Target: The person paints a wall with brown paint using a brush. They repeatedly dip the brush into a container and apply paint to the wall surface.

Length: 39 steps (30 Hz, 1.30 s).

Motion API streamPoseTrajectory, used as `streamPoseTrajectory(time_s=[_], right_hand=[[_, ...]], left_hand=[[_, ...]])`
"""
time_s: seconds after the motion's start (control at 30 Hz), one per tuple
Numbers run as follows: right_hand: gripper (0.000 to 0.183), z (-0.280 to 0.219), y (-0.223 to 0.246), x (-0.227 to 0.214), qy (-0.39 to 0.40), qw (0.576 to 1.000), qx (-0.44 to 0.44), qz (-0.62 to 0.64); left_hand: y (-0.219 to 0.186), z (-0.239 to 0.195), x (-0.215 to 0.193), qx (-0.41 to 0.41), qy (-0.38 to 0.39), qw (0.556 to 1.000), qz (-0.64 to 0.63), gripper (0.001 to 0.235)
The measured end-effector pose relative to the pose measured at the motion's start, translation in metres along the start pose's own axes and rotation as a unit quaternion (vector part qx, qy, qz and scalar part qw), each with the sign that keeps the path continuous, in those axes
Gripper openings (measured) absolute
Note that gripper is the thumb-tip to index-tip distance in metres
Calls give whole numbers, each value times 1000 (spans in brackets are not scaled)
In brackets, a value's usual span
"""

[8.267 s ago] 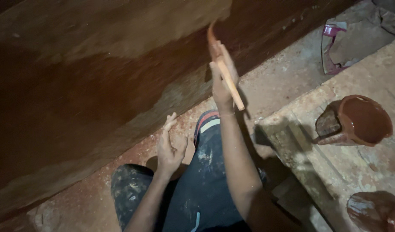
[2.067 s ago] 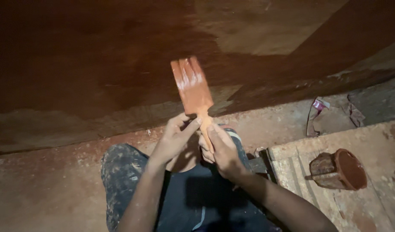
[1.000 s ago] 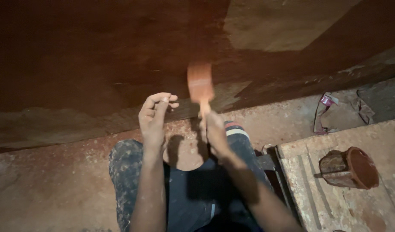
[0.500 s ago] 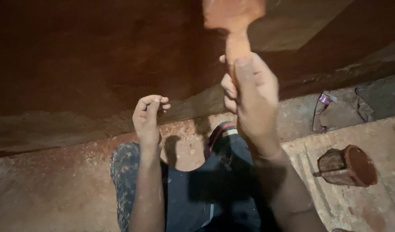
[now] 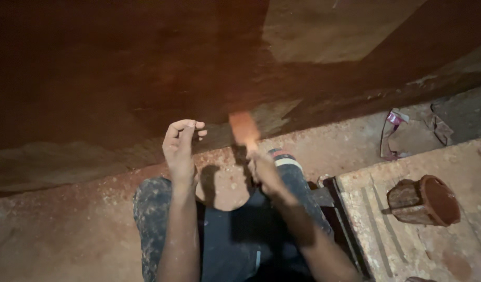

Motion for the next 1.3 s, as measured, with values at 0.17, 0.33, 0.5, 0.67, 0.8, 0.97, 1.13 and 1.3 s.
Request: streamPoseTrajectory(time_s=[0.17,0.33,0.5,0.67,0.8,0.97,1.13,1.3], right_hand=[[20,-32,190,13,1,988,-146,48],[26,-99,287,35,32,967,-242,72],[21,-32,183,35,32,983,-179,15],[26,-17,2,20,-39,998,56,6],[25,-11,36,26,0,999,-42,-2],[26,-36,229,53,45,970,-239,-26],[29,-84,310,67,71,949,-304,45],[23,-27,192,49,6,981,-191,29]], left_hand=[[11,1,6,-15,20,999,20,8],[15,2,8,-20,22,999,16,8],[16,3,8,-10,29,999,12,7],[11,3,1,7,22,1000,10,8],[14,5,-1,2,6,1000,11,8],[17,3,1,-5,9,1000,24,6],[16,3,4,-3,14,1000,13,7],[15,4,2,4,17,1000,12,8]])
Point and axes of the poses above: each hand's wrist, its own z-axis towards the middle knuckle, its own x-axis out of the palm, y = z × x, the point moved 6 cm from there along z, towards the middle knuckle, and after that the axes turned 8 degrees about -x, right-handed, at the moved point
